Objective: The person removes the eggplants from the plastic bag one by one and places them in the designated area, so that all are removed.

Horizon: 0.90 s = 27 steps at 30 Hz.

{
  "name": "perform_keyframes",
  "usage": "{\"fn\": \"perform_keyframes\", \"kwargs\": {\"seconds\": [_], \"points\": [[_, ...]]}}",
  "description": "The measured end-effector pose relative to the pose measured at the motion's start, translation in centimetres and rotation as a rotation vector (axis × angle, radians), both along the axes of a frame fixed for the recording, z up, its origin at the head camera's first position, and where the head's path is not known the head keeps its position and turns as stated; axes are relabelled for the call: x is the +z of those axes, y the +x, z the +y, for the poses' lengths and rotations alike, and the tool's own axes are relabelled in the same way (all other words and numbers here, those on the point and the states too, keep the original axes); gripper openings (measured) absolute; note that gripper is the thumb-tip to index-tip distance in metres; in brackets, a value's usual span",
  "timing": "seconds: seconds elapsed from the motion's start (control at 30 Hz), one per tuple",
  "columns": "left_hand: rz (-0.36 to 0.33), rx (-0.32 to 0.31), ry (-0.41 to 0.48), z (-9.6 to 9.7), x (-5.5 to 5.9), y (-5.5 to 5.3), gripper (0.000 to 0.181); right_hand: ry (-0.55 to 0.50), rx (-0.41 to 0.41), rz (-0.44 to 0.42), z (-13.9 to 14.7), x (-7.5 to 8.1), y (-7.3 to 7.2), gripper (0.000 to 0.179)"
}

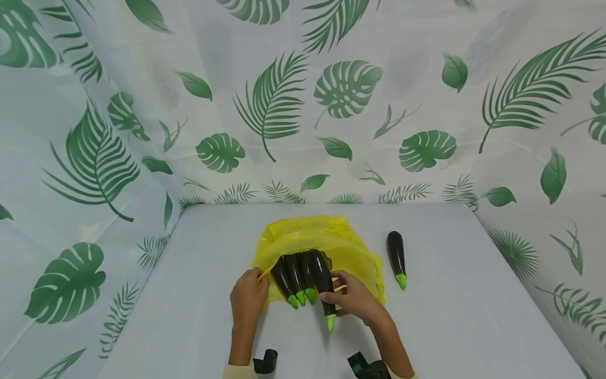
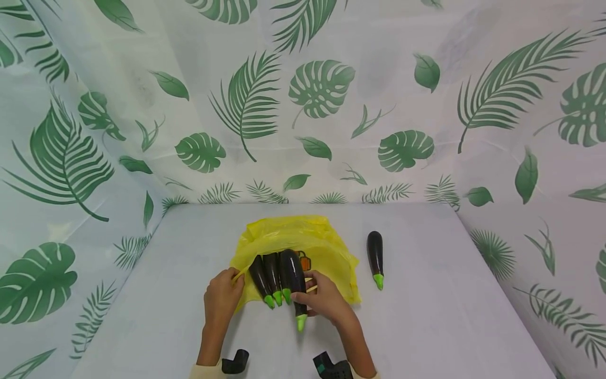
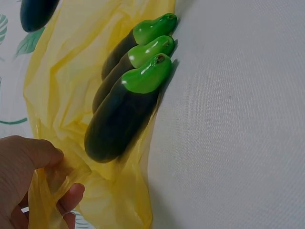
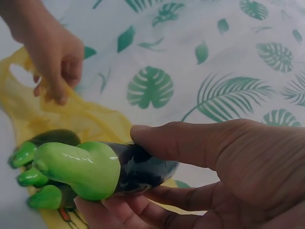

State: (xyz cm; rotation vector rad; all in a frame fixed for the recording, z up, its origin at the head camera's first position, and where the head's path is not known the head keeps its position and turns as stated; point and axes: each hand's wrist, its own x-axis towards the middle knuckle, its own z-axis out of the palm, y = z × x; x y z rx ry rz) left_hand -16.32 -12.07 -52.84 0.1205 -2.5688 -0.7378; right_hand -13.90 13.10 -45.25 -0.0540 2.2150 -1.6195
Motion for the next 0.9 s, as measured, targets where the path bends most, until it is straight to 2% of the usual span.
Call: {"fn": "perform_keyframes", "kwargs": {"seconds": [0.17, 0.53, 0.73, 0.9], "points": [[0.002, 0.004, -0.003, -0.1, -0.1, 0.0, 0.008, -0.068, 0.040, 0.032, 0.8, 0.5, -0.2, 0.067], [-0.004, 0.002, -0.003, -0.1, 0.3, 0.1, 0.009, -0.109, 0.011, 0.107, 3.5, 1.7, -0.7, 0.066], [0.002, -0.005, -0.010, -0.1, 0.2, 0.1, 0.009, -0.103, -0.085, 0.114, 5.1, 2.1, -0.7, 0.067], [0.008, -0.003, -0.010, -0.1, 0.2, 0.1, 0.009, -0.051, -0.186, 0.119, 6.6, 2.5, -0.9, 0.069]]}}
